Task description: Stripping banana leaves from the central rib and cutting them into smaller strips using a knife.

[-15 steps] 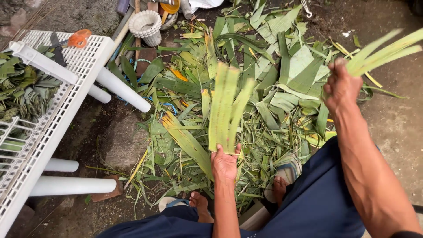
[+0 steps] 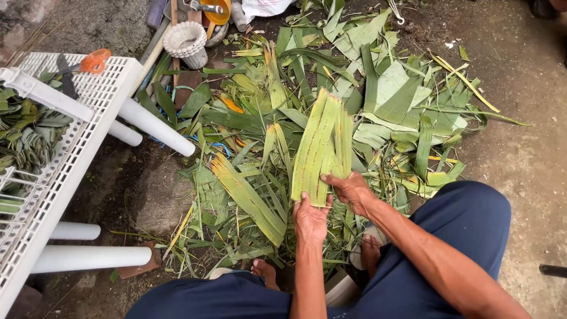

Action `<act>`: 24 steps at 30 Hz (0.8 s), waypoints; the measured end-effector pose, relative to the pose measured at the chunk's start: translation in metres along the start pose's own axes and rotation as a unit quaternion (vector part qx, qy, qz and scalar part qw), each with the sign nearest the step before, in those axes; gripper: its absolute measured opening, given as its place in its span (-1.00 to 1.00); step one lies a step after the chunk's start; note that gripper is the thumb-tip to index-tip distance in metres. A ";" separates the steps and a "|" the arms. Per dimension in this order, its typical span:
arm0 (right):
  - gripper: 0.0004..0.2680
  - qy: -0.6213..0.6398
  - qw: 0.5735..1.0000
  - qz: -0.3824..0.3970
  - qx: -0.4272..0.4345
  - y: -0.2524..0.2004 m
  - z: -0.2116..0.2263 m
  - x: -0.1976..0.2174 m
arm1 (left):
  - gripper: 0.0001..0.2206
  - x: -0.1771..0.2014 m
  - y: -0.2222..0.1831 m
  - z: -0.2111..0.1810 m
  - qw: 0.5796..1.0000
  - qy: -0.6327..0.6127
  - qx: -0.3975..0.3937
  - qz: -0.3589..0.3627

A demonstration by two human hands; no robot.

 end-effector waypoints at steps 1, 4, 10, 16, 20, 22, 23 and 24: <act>-0.75 0.001 1.000 0.002 -0.001 0.009 -0.010 0.002 | -0.74 -0.013 -0.008 -0.001 1.000 0.001 -0.001 -0.001; -0.75 0.028 0.999 -0.037 0.003 0.024 -0.027 0.013 | -0.70 -0.047 -0.032 -0.002 1.000 -0.011 0.004 0.003; -0.75 0.047 0.997 -0.065 -0.005 0.021 -0.019 0.015 | -0.67 0.009 0.008 0.005 0.999 -0.052 0.009 -0.009; -0.81 0.096 0.991 -0.089 0.006 0.020 -0.028 0.017 | -0.56 -0.025 -0.014 0.006 0.999 0.030 0.004 -0.033; -0.79 0.103 0.991 -0.083 -0.009 0.044 -0.050 0.022 | -0.64 -0.044 -0.030 0.003 0.997 0.053 -0.010 -0.059; -0.82 0.110 0.989 -0.095 -0.016 0.060 -0.059 0.027 | -0.64 -0.042 -0.027 0.003 0.996 0.060 -0.012 -0.061; -0.82 0.119 0.988 -0.099 -0.014 0.064 -0.062 0.029 | -0.66 -0.039 -0.027 0.002 0.995 0.068 -0.017 -0.064; -0.81 0.129 0.986 -0.103 -0.011 0.069 -0.065 0.031 | -0.67 -0.036 -0.028 0.001 0.995 0.076 -0.021 -0.068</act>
Point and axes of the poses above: each hand's wrist, its own y-axis towards the middle knuckle, its own x-axis out of the back of the hand, z = x × y, the point moved 8 cm from there along y, towards the middle knuckle, and after that the axes turned 10 degrees about -y, right-handed, at the moved point
